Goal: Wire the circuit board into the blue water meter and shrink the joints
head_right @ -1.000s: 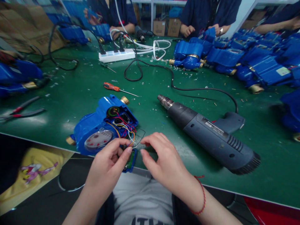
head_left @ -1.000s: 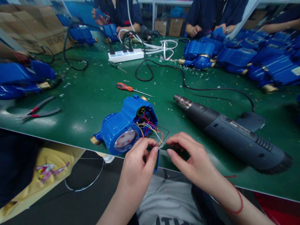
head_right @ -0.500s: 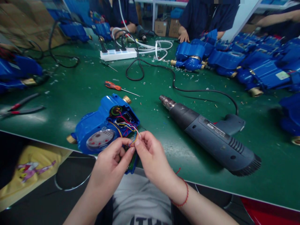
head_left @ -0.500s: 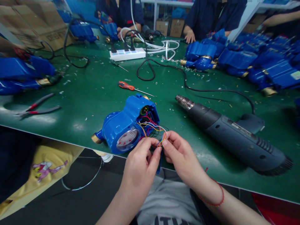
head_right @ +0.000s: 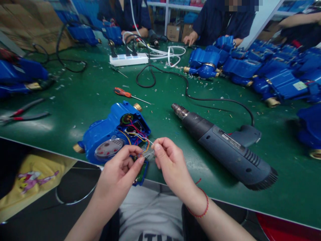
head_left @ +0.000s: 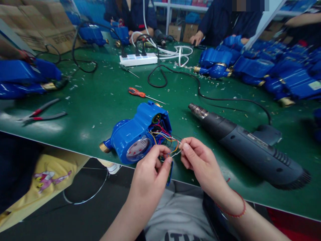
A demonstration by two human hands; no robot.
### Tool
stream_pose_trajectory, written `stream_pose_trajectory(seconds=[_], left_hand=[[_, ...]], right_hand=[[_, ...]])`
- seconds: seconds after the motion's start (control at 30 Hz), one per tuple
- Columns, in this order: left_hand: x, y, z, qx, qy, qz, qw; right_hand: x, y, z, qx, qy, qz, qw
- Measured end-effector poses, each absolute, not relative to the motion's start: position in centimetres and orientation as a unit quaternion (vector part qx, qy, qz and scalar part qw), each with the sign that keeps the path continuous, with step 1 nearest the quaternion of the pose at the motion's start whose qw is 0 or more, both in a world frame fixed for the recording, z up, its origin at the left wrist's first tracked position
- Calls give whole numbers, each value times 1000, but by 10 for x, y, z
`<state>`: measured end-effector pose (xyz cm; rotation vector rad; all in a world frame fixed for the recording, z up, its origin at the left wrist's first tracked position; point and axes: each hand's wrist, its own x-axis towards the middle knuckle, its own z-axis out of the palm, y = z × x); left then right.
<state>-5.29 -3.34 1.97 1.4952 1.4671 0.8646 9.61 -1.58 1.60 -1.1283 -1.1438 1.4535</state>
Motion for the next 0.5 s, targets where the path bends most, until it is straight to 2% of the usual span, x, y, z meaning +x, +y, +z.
stream_pose_trajectory(seconds=[0.27,0.5], left_hand=[[-52,-33,16,582,575,365,444],[-53,-36,14,596,573,385,411]], right_hand=[[110,-13,17,-402,-625,518,424],[107,-17,14,-447,-682,415,404]])
